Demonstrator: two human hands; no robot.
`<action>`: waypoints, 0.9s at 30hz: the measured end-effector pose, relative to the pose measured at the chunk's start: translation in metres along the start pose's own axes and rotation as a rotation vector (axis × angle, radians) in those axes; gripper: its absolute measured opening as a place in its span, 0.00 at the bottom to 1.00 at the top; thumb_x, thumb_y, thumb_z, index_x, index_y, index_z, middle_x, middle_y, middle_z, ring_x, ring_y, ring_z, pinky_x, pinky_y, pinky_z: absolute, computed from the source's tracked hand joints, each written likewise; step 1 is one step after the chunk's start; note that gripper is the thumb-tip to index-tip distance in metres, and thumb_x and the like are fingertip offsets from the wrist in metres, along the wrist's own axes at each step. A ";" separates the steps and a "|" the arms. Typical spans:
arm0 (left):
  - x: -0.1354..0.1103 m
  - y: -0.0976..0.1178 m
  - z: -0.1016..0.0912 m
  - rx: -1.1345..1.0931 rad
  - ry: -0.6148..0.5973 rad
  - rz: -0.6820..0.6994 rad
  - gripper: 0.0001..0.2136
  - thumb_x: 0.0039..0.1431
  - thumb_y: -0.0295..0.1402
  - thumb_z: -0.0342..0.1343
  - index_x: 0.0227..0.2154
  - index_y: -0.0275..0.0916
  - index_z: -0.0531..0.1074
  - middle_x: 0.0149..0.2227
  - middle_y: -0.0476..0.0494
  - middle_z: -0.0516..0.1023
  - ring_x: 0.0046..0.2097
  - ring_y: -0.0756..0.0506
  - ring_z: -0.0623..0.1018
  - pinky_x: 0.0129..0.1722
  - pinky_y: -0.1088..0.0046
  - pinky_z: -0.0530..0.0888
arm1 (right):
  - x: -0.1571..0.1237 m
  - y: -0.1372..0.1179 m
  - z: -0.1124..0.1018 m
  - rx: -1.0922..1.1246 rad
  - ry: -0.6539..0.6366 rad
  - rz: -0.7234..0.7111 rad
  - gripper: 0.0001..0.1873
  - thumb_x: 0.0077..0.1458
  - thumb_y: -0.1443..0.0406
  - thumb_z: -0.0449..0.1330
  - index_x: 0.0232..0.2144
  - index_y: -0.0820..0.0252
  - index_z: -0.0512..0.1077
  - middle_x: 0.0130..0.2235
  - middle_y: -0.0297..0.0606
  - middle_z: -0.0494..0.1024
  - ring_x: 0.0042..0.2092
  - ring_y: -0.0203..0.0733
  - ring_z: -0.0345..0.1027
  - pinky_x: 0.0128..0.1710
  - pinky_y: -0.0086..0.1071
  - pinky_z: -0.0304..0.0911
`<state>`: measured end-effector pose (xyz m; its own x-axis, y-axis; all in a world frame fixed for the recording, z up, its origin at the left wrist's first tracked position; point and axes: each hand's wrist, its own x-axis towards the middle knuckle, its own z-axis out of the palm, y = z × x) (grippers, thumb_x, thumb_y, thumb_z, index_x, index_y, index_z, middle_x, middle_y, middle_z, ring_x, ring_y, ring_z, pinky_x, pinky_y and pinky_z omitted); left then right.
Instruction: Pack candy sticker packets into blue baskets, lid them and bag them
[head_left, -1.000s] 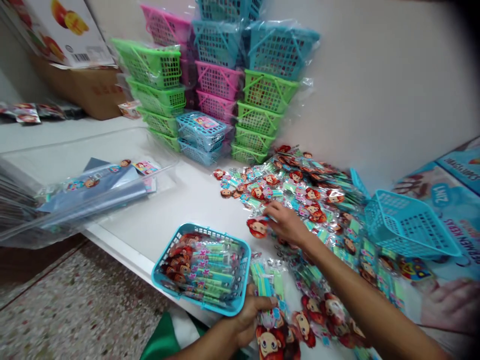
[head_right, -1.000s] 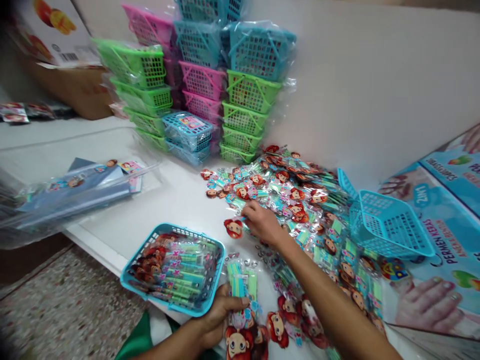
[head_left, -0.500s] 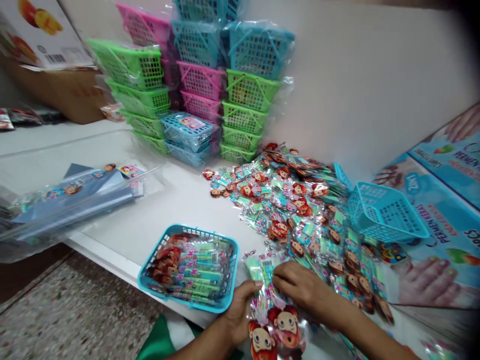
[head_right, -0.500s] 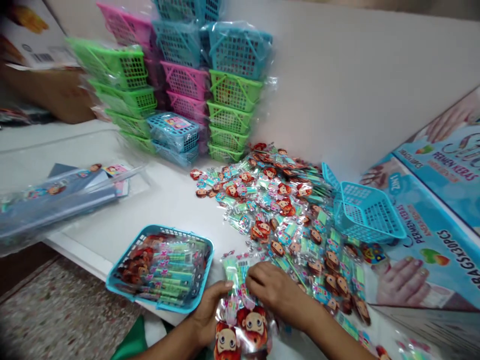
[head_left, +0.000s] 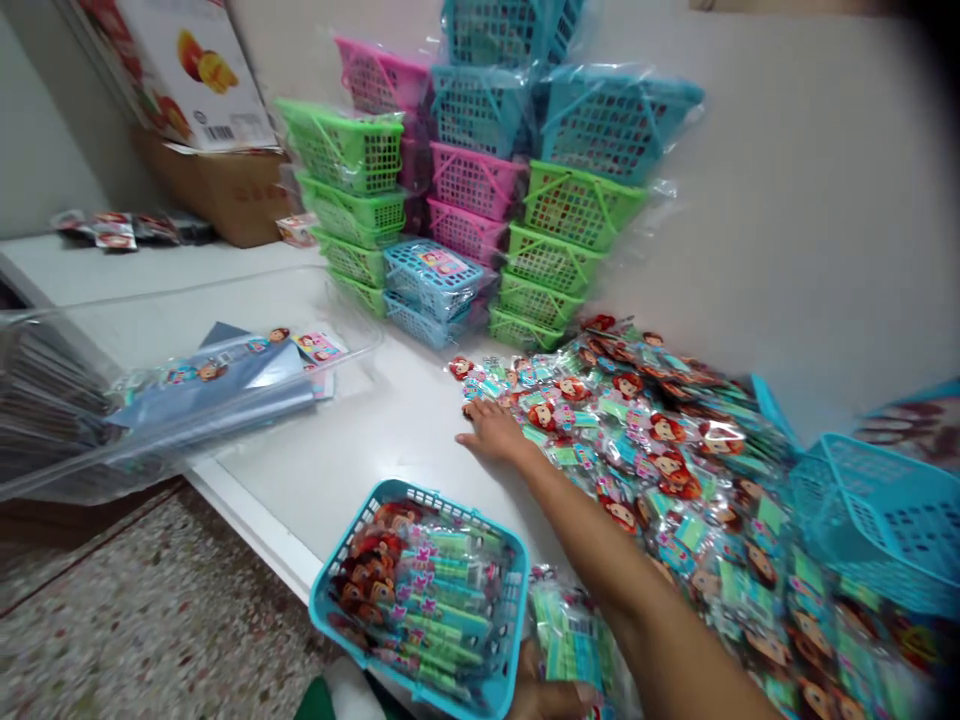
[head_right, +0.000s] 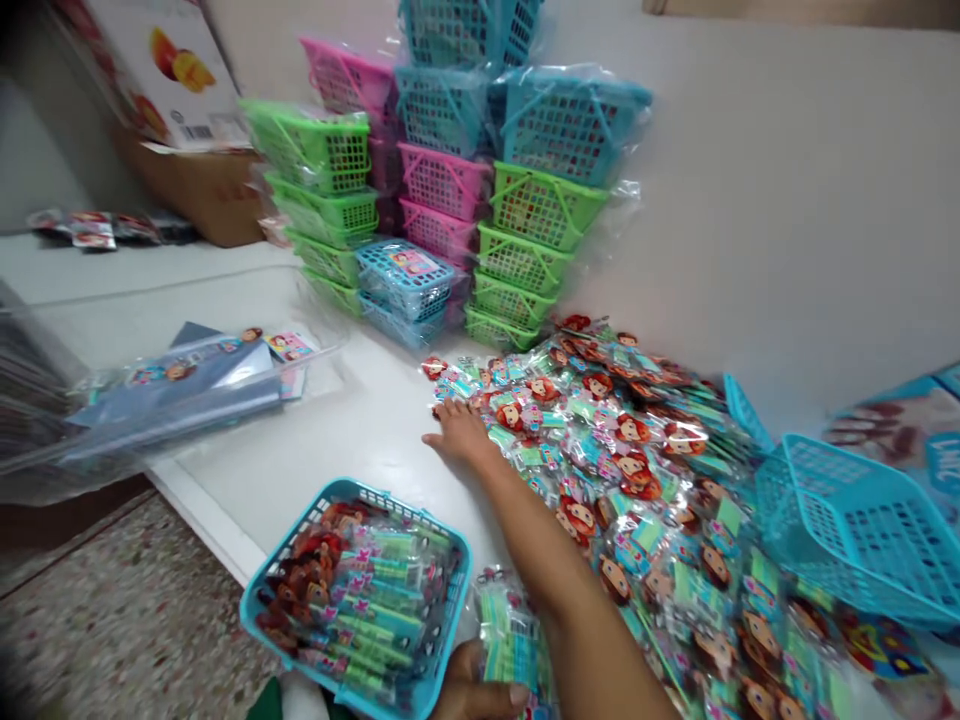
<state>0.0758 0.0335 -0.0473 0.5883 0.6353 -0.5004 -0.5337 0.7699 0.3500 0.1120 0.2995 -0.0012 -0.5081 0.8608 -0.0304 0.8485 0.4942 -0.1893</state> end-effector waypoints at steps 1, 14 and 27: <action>0.000 0.001 -0.001 0.049 0.011 0.013 0.17 0.36 0.27 0.68 0.35 0.40 0.77 0.31 0.45 0.81 0.41 0.38 0.78 0.50 0.63 0.65 | 0.001 0.000 0.006 0.000 -0.001 -0.003 0.29 0.56 0.53 0.55 0.54 0.64 0.62 0.59 0.52 0.61 0.60 0.56 0.52 0.56 0.47 0.46; -0.017 0.010 0.034 -0.275 -0.021 -0.012 0.22 0.45 0.29 0.63 0.46 0.36 0.71 0.38 0.39 0.80 0.43 0.37 0.78 0.49 0.58 0.67 | -0.233 0.023 -0.046 0.689 0.285 0.420 0.19 0.63 0.56 0.42 0.40 0.58 0.69 0.42 0.42 0.76 0.44 0.44 0.70 0.45 0.38 0.64; -0.023 0.017 0.053 -0.180 -0.114 0.087 0.23 0.49 0.26 0.60 0.50 0.35 0.66 0.36 0.38 0.80 0.38 0.40 0.79 0.47 0.59 0.70 | -0.329 -0.009 -0.018 1.024 0.075 0.589 0.20 0.56 0.50 0.50 0.22 0.56 0.67 0.24 0.34 0.70 0.29 0.42 0.66 0.29 0.34 0.63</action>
<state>0.0851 0.0354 0.0126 0.5948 0.7092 -0.3785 -0.6789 0.6953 0.2358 0.2740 0.0135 0.0278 -0.0393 0.9451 -0.3244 0.4181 -0.2793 -0.8644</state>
